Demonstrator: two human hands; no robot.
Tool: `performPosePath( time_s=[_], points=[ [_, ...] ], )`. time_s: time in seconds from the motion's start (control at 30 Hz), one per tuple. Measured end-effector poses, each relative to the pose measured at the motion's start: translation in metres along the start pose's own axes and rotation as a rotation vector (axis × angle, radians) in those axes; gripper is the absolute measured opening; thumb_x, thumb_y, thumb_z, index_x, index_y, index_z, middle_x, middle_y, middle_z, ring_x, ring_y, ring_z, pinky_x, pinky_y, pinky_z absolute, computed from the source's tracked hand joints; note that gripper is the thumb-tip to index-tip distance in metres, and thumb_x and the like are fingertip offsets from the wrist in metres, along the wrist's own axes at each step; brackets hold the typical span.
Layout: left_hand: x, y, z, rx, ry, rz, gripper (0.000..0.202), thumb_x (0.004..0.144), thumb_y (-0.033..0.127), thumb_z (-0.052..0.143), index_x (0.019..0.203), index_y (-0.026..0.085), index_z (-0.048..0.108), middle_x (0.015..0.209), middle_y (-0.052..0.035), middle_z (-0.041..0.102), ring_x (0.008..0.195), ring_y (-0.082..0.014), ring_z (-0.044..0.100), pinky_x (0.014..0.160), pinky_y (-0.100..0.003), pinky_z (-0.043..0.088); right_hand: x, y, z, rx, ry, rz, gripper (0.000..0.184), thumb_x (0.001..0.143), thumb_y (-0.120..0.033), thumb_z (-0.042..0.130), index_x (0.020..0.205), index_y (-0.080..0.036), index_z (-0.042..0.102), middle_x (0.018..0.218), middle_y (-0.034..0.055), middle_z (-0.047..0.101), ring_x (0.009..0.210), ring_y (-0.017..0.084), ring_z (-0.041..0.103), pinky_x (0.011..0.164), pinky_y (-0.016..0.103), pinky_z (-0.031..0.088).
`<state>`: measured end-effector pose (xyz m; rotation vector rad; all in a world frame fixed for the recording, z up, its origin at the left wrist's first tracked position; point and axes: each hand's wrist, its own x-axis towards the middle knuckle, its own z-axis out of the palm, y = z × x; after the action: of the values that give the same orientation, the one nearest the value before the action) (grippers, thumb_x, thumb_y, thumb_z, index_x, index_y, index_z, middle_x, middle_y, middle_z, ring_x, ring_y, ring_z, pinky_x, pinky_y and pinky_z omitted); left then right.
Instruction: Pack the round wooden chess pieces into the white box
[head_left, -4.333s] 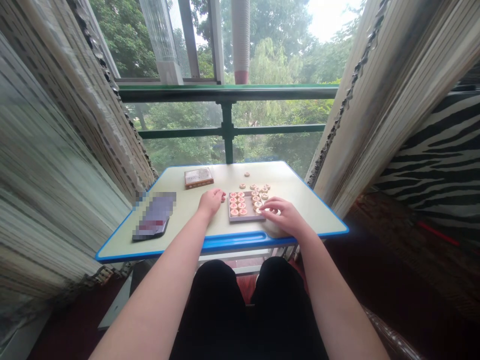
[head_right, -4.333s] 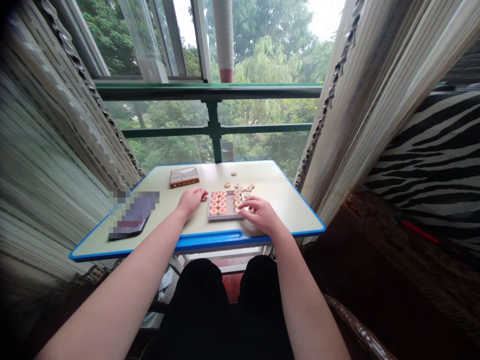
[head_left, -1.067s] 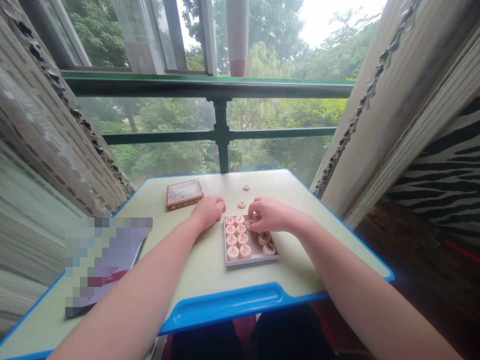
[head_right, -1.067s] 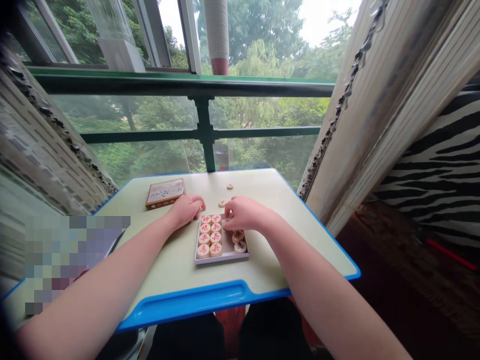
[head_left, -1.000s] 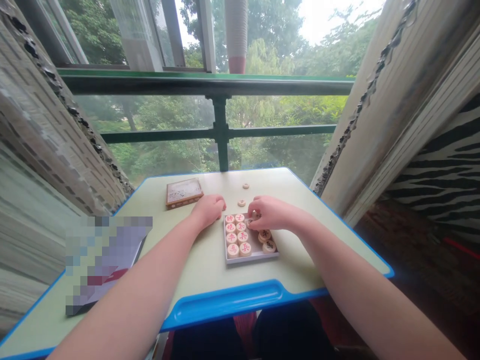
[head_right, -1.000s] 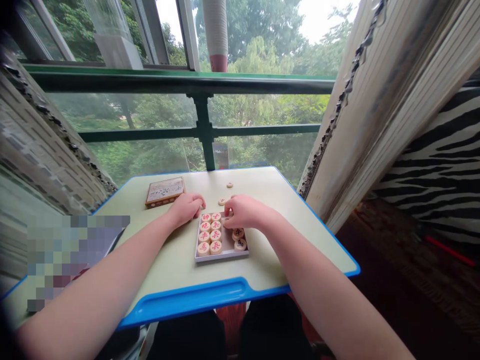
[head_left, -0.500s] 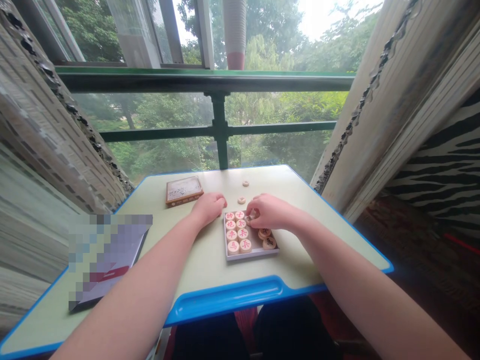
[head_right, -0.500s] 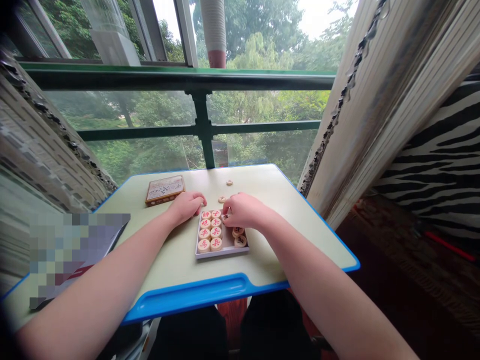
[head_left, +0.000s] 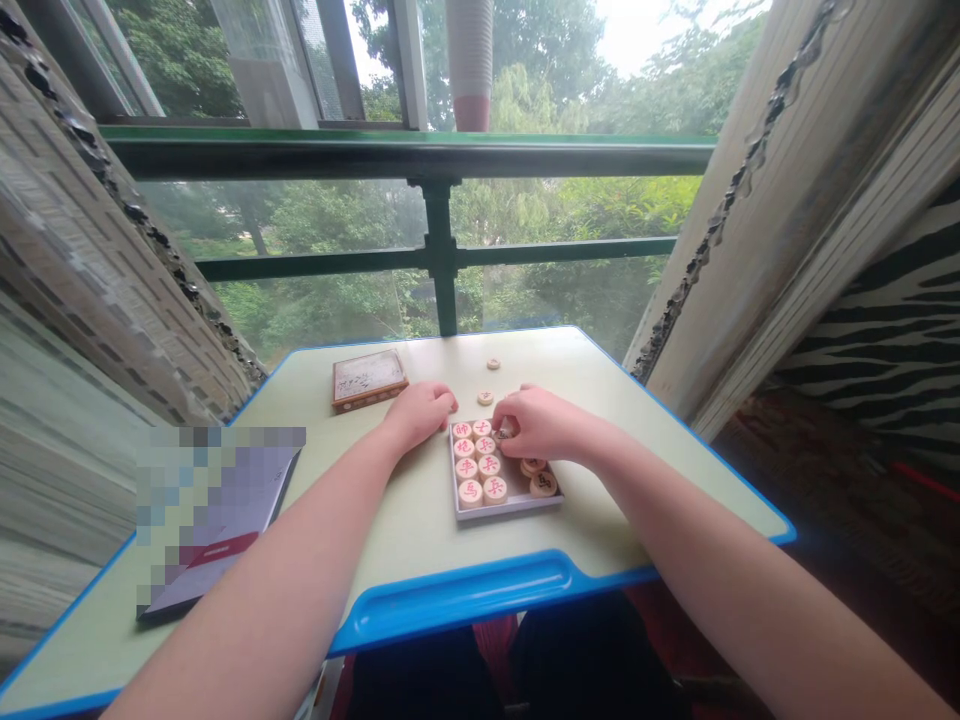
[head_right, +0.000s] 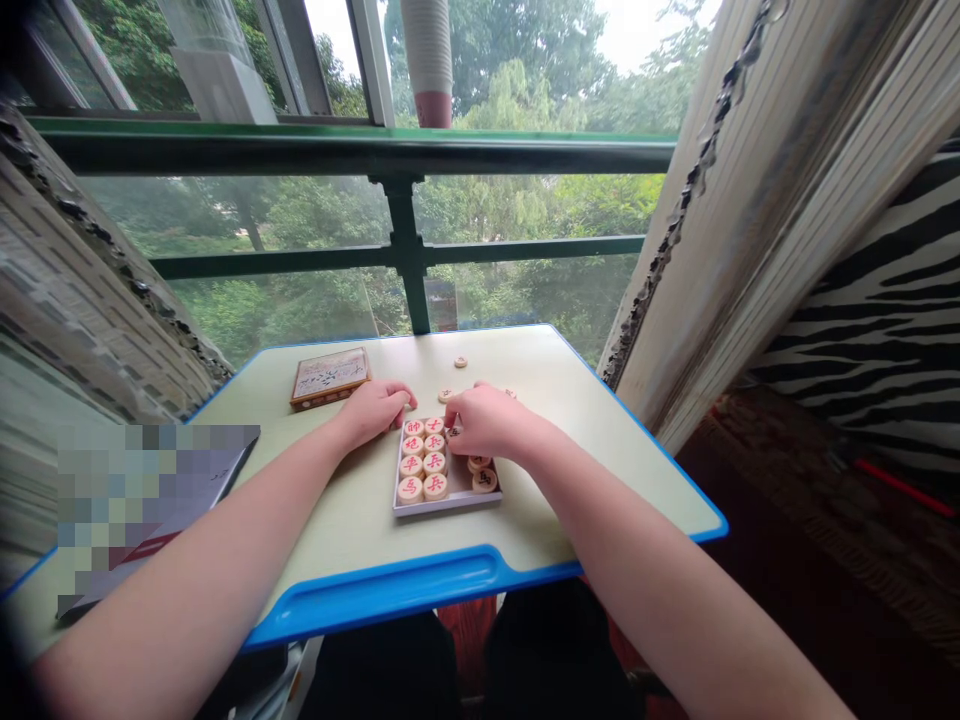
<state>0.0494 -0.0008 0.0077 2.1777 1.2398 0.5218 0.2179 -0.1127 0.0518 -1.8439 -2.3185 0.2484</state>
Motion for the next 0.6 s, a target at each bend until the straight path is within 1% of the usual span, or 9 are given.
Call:
performPosePath(
  time_s=[0.13, 0.23, 0.33, 0.6],
  points=[
    [-0.0011, 0.001, -0.0011, -0.013, -0.003, -0.011, 0.029, 0.069, 0.027, 0.039, 0.074, 0.017, 0.066, 0.051, 0.0011, 0.06, 0.048, -0.0128, 0.051, 0.049, -0.023, 0.035, -0.0001, 0.0006, 0.0011, 0.005, 0.012, -0.003, 0.025, 0.062, -0.022, 0.059, 0.086, -0.021, 0.067, 0.072, 0.0022, 0.065, 0.081, 0.019, 0.053, 0.061, 0.023, 0.037],
    [-0.0012, 0.0014, -0.0014, -0.023, -0.009, -0.021, 0.029, 0.069, 0.026, 0.039, 0.074, 0.017, 0.066, 0.051, 0.0013, 0.06, 0.045, -0.0121, 0.049, 0.048, -0.023, 0.035, -0.0005, 0.0003, 0.0002, -0.005, 0.016, 0.03, 0.025, 0.062, -0.024, 0.061, 0.085, -0.02, 0.067, 0.072, 0.0027, 0.065, 0.08, 0.019, 0.053, 0.059, 0.023, 0.037],
    [-0.0011, 0.0014, -0.0011, -0.027, -0.013, -0.021, 0.028, 0.069, 0.026, 0.039, 0.074, 0.017, 0.066, 0.051, 0.0014, 0.059, 0.044, -0.0115, 0.048, 0.047, -0.023, 0.034, -0.0004, 0.0002, -0.0004, -0.014, 0.009, 0.055, 0.021, 0.062, -0.026, 0.062, 0.081, -0.02, 0.068, 0.072, 0.0032, 0.065, 0.08, 0.019, 0.053, 0.057, 0.023, 0.036],
    [0.0, -0.0015, -0.0006, -0.022, -0.017, -0.025, 0.028, 0.068, 0.026, 0.04, 0.074, 0.017, 0.066, 0.051, 0.0018, 0.06, 0.043, -0.0111, 0.048, 0.046, -0.023, 0.035, 0.0007, 0.0003, -0.0007, -0.003, 0.0, 0.05, 0.025, 0.061, -0.021, 0.059, 0.084, -0.023, 0.068, 0.072, 0.0024, 0.064, 0.081, 0.019, 0.052, 0.056, 0.021, 0.035]
  ],
)
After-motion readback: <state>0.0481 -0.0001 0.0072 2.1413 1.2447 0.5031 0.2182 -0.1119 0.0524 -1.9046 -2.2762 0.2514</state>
